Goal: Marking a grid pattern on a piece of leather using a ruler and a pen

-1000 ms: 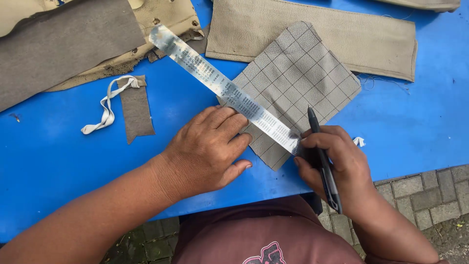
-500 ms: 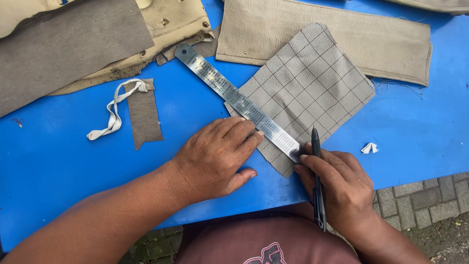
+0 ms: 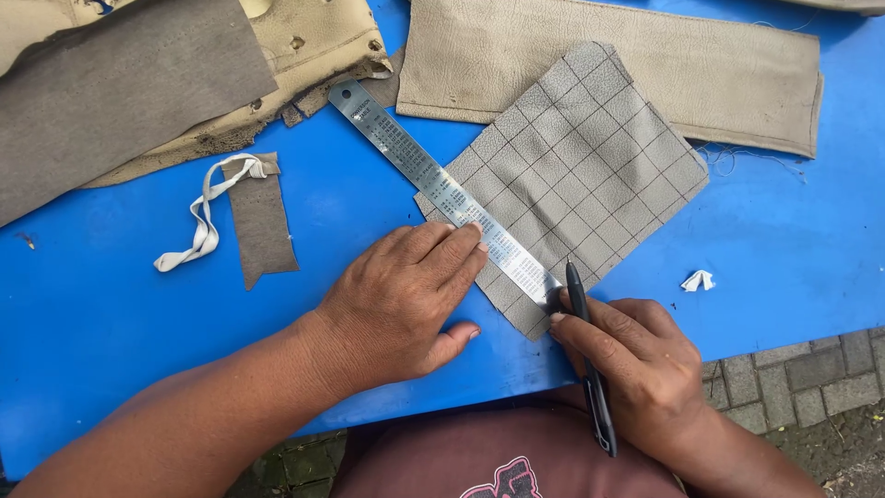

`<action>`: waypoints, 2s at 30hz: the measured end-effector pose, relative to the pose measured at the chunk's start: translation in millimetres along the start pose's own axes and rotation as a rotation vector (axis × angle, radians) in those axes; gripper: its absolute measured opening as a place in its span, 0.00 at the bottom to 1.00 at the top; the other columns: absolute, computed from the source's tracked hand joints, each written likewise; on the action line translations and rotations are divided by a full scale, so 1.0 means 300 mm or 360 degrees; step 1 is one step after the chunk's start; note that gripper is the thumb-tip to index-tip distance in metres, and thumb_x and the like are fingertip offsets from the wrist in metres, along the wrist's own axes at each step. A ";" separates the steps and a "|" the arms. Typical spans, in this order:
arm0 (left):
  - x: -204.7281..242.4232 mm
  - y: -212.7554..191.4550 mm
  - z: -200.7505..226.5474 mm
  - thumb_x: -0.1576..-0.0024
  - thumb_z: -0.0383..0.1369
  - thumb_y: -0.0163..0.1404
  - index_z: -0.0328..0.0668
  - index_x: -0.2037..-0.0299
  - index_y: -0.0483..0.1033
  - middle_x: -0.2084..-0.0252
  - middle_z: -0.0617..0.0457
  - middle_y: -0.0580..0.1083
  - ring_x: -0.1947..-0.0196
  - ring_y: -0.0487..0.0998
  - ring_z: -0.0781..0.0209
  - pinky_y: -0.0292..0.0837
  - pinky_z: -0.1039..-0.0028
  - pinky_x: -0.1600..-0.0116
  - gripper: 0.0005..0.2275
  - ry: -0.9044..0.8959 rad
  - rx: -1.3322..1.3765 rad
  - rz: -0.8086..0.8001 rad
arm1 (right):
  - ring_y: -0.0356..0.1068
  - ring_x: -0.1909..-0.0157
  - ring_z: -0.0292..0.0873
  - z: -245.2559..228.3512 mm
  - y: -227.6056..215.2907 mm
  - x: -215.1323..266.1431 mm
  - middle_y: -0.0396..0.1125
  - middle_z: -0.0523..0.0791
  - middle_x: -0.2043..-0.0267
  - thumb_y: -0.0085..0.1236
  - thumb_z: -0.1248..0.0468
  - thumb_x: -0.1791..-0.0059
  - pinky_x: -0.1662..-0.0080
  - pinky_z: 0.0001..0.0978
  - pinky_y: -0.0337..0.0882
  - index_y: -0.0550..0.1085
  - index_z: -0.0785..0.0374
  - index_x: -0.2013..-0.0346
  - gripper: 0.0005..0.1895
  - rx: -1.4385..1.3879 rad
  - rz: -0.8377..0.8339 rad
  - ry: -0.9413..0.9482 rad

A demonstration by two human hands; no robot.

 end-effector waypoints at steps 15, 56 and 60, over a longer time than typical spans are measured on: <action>0.002 0.001 0.004 0.58 0.47 0.62 0.37 0.45 0.77 0.39 0.44 0.72 0.46 0.72 0.48 0.74 0.60 0.47 0.31 -0.0017 0.0001 -0.0012 | 0.73 0.60 0.51 -0.002 -0.003 -0.007 0.75 0.50 0.47 0.55 0.65 0.46 0.56 0.36 0.71 0.77 0.61 0.54 0.08 -0.0046 -0.0005 0.0030; 0.004 0.013 0.012 0.60 0.46 0.60 0.37 0.50 0.74 0.41 0.38 0.71 0.39 0.71 0.39 0.72 0.56 0.41 0.29 -0.0112 0.0029 0.0061 | 0.74 0.60 0.35 0.176 0.144 -0.445 0.76 0.42 0.58 0.65 0.66 0.48 0.56 0.23 0.72 0.79 0.57 0.55 0.07 -0.0701 -0.0159 0.0320; 0.001 0.009 0.012 0.60 0.47 0.61 0.36 0.48 0.74 0.40 0.37 0.71 0.38 0.70 0.40 0.72 0.56 0.40 0.31 -0.0109 0.0039 0.0043 | 0.71 0.61 0.32 0.165 0.125 -0.447 0.75 0.42 0.59 0.63 0.64 0.48 0.58 0.21 0.69 0.80 0.59 0.55 0.07 -0.0790 -0.0204 0.0491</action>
Point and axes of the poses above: each hand's wrist, its own x-axis away from the middle knuckle, its own y-axis out of the palm, z = x × y, the point moved 1 cm from there along -x, towards the middle knuckle
